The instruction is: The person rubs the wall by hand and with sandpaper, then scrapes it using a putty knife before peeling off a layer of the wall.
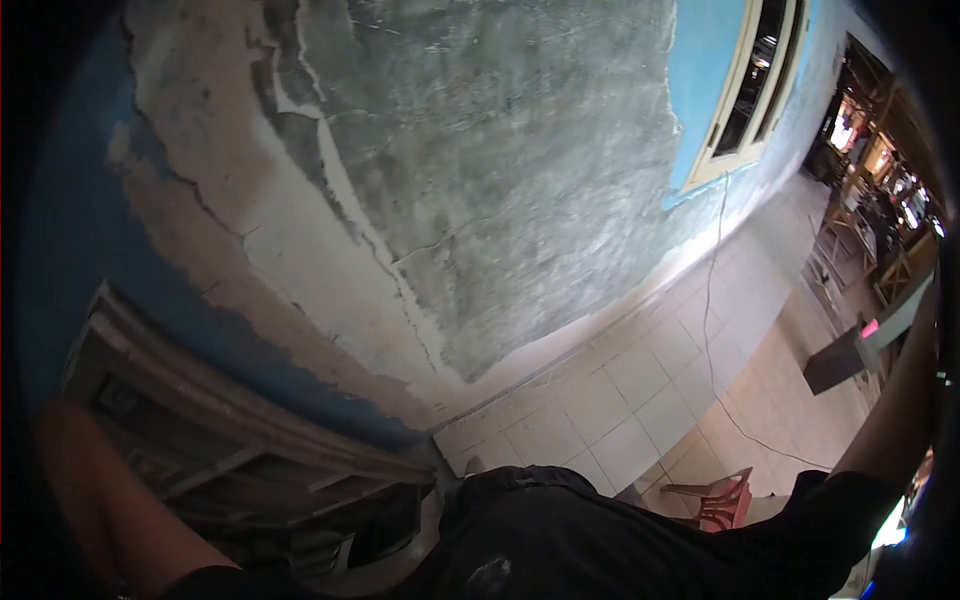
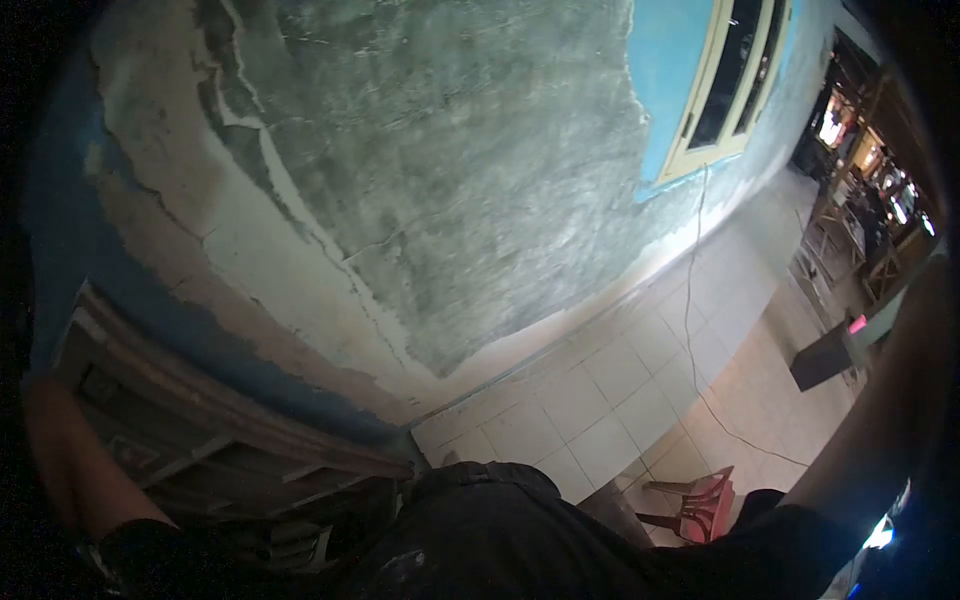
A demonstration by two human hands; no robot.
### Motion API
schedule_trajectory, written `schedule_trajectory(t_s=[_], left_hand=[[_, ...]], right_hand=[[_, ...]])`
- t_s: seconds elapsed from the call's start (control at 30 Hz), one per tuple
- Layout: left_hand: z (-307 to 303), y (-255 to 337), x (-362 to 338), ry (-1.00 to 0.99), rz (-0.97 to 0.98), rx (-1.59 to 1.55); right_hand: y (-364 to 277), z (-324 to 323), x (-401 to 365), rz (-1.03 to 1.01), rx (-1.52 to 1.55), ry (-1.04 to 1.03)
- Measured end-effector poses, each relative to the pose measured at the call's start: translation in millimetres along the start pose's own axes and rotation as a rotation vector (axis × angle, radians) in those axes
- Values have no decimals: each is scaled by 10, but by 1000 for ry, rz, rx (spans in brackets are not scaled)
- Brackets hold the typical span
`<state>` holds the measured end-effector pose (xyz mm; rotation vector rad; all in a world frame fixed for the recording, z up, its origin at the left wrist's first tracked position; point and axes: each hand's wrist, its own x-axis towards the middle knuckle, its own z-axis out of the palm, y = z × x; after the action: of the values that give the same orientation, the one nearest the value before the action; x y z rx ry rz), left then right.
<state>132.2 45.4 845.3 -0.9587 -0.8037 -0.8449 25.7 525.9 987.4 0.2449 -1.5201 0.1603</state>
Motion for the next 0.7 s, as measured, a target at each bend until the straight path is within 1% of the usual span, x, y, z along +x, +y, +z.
schedule_trajectory(t_s=[0.1, 0.17, 0.2, 0.3, 0.4, 0.5, 0.6, 0.7], left_hand=[[-31, 177, -159, -77, -132, 66], [33, 267, -339, -128, -277, 132], [-77, 325, -513, -156, -369, 172], [-201, 611, -1071, -271, -694, 256], [-337, 968, -1694, -372, -1093, 309], [-454, 1321, -2215, -431, -1422, 343], [-560, 1587, -2555, -463, -1619, 376], [-639, 1696, -2668, -460, -1686, 403]], right_hand=[[110, 3, -16, 32, -14, -13], [159, 53, -62, 50, -12, -31], [188, 62, -71, 53, -16, -34], [244, 60, -160, 75, 1, -17], [302, 72, -249, 96, 10, -13], [352, 106, -311, 110, 19, -19], [382, 106, -356, 124, 32, -9], [418, 110, -414, 139, 46, -15]])
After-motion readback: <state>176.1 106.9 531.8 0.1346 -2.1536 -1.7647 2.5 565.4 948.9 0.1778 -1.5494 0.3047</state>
